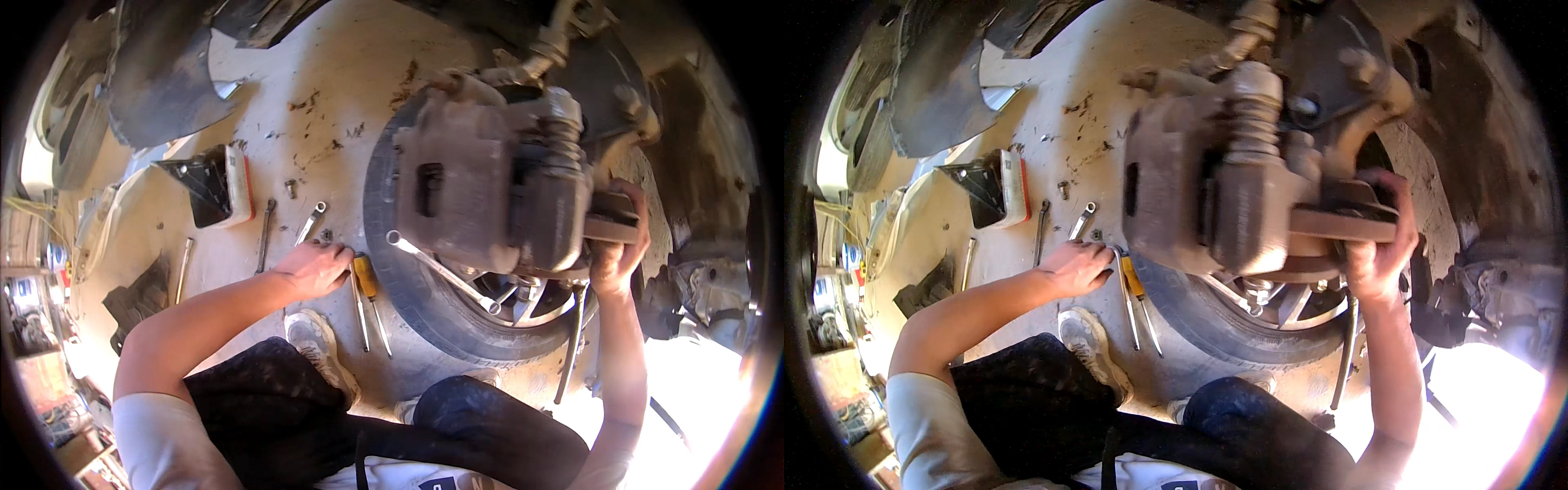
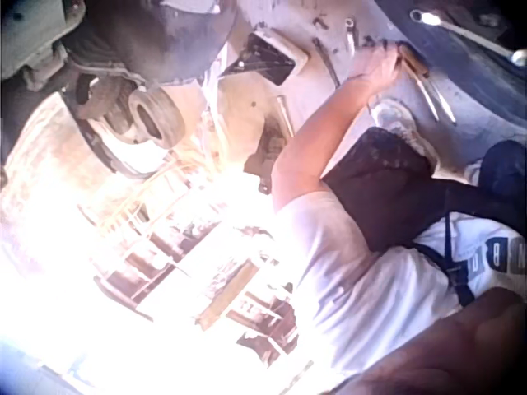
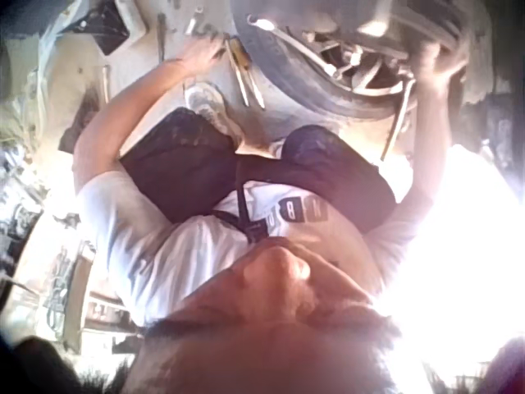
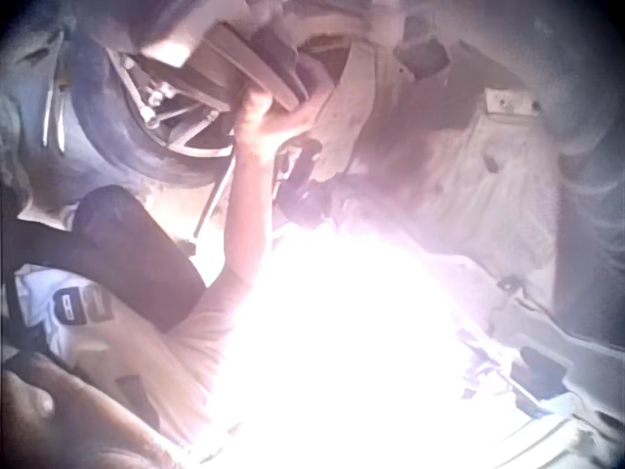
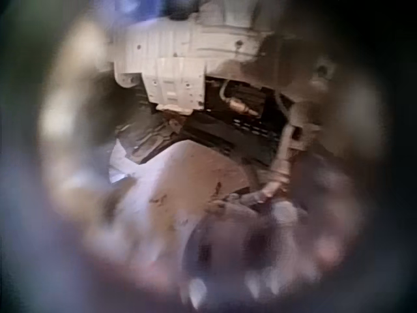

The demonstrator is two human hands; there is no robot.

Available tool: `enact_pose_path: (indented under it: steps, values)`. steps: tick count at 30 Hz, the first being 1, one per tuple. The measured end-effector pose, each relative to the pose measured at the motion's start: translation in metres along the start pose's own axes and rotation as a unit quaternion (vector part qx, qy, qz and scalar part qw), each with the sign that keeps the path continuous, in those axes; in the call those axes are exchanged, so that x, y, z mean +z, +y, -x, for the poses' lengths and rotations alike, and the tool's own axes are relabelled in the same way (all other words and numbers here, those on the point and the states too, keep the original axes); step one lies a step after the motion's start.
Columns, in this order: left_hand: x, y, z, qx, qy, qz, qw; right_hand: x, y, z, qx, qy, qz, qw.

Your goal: The person is working on a car's front wheel assembly, using a wrench to loosen and remove bolts from the brake caliper. They then use a hammer to tap the caliper and a screwdriver to pry it off the brake rotor. The person removes the caliper and sets it aside.

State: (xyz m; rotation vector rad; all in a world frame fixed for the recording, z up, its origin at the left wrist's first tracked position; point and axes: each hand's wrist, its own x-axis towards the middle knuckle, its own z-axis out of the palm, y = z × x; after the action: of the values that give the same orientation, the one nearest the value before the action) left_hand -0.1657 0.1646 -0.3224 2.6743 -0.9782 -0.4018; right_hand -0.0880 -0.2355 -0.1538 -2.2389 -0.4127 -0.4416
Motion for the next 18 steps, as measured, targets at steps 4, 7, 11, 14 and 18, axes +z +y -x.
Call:
enact_pose_path:
  steps: [4, 7, 11, 14, 18]
  values:
    - [-0.053, 0.022, -0.024, 0.189, 0.156, -0.066, 0.967, -0.008, -0.008, 0.004, 0.028, -0.037, -0.015, 0.999]
    - [-0.066, 0.053, -0.047, 0.149, 0.144, -0.119, 0.971, -0.016, -0.016, 0.002, 0.050, -0.081, -0.016, 0.995]
    - [-0.081, 0.077, -0.069, 0.104, -0.096, -0.100, 0.985, -0.032, -0.020, -0.004, -0.043, -0.087, 0.088, 0.991]
    - [-0.074, 0.094, -0.046, 0.151, -0.110, -0.125, 0.974, -0.046, -0.017, -0.005, -0.116, -0.044, 0.103, 0.987]
    - [-0.134, 0.141, -0.030, 0.190, -0.225, -0.059, 0.954, -0.074, -0.041, -0.001, -0.036, -0.086, 0.021, 0.995]
